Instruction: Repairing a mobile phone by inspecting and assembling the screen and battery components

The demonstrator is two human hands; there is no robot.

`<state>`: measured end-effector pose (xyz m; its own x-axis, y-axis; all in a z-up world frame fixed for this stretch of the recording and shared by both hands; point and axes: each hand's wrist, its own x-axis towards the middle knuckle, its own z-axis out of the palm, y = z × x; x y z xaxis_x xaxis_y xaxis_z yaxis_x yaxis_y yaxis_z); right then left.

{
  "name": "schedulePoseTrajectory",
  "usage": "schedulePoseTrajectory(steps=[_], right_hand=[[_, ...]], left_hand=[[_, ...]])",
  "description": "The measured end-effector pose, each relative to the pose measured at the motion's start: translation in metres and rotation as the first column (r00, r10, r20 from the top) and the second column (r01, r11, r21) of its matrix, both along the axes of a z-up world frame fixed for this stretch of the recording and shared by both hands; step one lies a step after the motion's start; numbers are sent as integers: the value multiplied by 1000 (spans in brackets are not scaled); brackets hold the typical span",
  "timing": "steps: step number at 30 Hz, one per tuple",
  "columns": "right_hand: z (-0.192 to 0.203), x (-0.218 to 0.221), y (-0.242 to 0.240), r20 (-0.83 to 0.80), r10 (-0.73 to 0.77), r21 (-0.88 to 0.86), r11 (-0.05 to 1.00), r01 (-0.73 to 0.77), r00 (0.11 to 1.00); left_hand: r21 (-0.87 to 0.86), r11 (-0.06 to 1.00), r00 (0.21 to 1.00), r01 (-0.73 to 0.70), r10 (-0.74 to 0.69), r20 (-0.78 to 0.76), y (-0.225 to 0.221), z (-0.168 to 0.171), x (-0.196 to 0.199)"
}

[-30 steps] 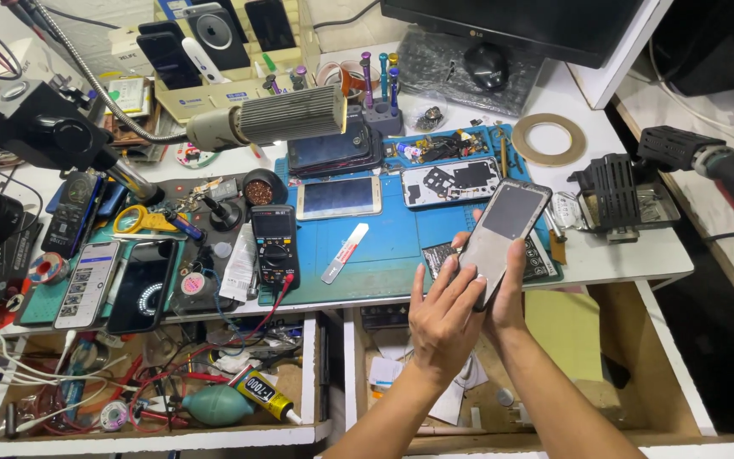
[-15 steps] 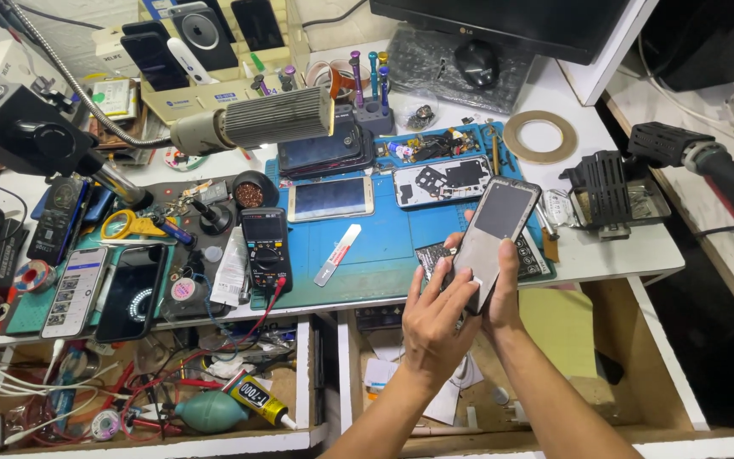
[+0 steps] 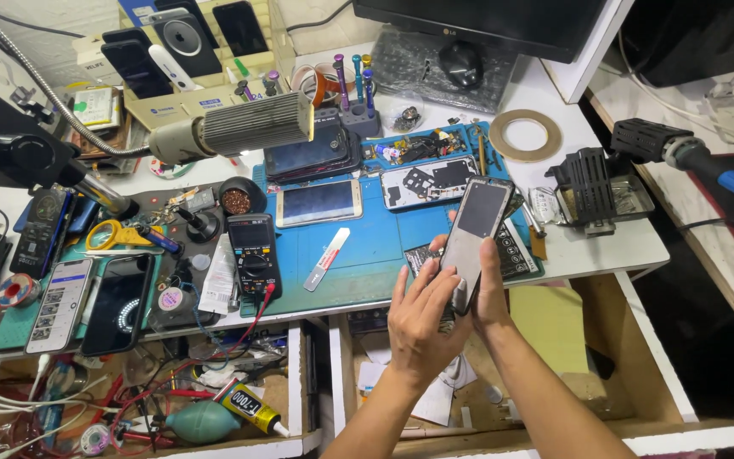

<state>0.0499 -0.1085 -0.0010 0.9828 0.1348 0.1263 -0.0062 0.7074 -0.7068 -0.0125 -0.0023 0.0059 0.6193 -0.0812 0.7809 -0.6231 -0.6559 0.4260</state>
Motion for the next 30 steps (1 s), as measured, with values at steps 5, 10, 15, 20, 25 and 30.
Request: schedulePoseTrajectory(steps=[5,10,15,20,25,30], right_hand=[[9,-1,0,7,-38,-155,987,39,999],[23,-5,-1,34,-146,-604,785,137,989],[32,-10,3,103,-88,-845,518,134,991],[30,-10,8,192,-62,-964,174,200,979],[39,-13,8,212,-82,-970,107,220,974],[47,-13,10,175,-50,-951,249,182,983]], left_hand=[[-34,999,1000,7,-8,-26,1,5,-1],[-217,973,985,82,-112,-129,6,5,1],[-647,745,841,162,-447,-304,17,5,7],[-678,731,706,78,-521,-480,21,-20,13],[-741,670,694,32,-548,-466,17,-116,33],[-752,657,739,55,-533,-412,22,-8,21]])
